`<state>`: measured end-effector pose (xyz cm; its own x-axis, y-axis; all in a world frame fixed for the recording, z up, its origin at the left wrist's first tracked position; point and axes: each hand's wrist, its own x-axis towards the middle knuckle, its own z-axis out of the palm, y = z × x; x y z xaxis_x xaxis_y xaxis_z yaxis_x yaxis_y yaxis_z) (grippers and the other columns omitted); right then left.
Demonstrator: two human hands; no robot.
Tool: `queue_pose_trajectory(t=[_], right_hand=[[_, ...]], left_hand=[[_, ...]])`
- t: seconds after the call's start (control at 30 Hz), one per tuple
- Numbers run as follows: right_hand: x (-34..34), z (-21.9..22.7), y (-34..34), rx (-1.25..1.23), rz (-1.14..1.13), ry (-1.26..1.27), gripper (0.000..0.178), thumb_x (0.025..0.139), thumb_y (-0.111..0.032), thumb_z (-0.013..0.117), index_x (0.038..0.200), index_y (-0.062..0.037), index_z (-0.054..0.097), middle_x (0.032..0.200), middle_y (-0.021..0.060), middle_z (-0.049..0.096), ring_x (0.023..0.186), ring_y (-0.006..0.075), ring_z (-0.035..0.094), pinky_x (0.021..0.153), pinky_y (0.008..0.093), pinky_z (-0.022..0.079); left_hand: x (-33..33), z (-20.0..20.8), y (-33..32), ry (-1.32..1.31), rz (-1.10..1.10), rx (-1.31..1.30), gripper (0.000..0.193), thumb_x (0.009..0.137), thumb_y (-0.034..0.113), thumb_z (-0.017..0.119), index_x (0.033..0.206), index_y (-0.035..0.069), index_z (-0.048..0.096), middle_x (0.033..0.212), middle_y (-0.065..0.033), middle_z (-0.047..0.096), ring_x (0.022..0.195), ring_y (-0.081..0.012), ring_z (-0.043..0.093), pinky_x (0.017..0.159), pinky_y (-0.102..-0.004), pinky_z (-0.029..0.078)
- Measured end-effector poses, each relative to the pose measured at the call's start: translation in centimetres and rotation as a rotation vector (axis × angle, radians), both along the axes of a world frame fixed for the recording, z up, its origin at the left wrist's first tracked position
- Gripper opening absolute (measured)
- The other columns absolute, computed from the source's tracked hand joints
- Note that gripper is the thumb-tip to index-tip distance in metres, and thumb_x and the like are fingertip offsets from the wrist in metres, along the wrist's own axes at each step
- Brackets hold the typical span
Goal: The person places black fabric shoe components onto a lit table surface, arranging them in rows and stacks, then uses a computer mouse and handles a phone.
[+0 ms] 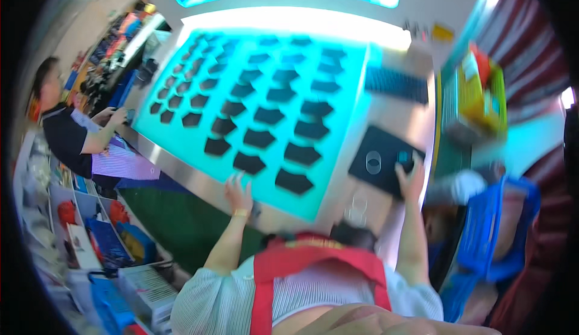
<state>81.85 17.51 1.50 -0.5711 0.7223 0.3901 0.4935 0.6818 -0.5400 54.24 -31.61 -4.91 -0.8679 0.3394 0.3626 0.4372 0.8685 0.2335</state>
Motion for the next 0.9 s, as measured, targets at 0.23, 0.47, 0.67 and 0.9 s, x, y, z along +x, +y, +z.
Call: queue_pose_trajectory(t=[0.23,0.47,0.67,0.9], right_hand=[[0.0,-2.7,-0.7,0.0,-0.133,0.028,0.063,0.077,-0.028,0.078,0.129,-0.0027,0.054,0.123,0.0186,0.06,0.115,0.0375,0.055,0.102,0.0444,0.042],[-0.8,-3.5,0.7,0.028,-0.173,0.083,0.06,0.076,-0.027,0.079,0.125,-0.0018,0.055,0.12,0.0179,0.06,0.115,0.0369,0.054,0.102,0.0442,0.042],[-1.3,-3.7,0.9,0.023,-0.2,0.091,0.061,0.076,-0.027,0.079,0.126,-0.001,0.054,0.121,0.0184,0.059,0.115,0.0369,0.054,0.102,0.0444,0.041],[-1.3,-3.6,0.6,0.016,-0.205,0.088,0.06,0.077,-0.028,0.078,0.125,-0.0007,0.054,0.121,0.0185,0.059,0.115,0.0373,0.053,0.102,0.0448,0.041]], left_hand=[[3.0,0.4,-4.5,0.023,0.43,0.105,0.043,0.085,0.031,0.07,0.122,0.013,0.056,0.127,-0.0091,0.051,0.122,-0.0322,0.046,0.104,-0.0501,0.033],[1.6,0.4,-3.0,0.049,0.448,0.08,0.041,0.086,0.032,0.07,0.119,0.014,0.056,0.124,-0.008,0.052,0.123,-0.0288,0.047,0.106,-0.0489,0.033],[1.4,0.3,-2.8,0.024,0.448,0.061,0.041,0.086,0.032,0.069,0.12,0.014,0.054,0.125,-0.0082,0.051,0.123,-0.0289,0.046,0.106,-0.0491,0.032],[1.6,0.5,-3.0,0.015,0.437,0.043,0.044,0.086,0.033,0.069,0.122,0.014,0.052,0.127,-0.0085,0.049,0.125,-0.029,0.044,0.106,-0.0488,0.032]])
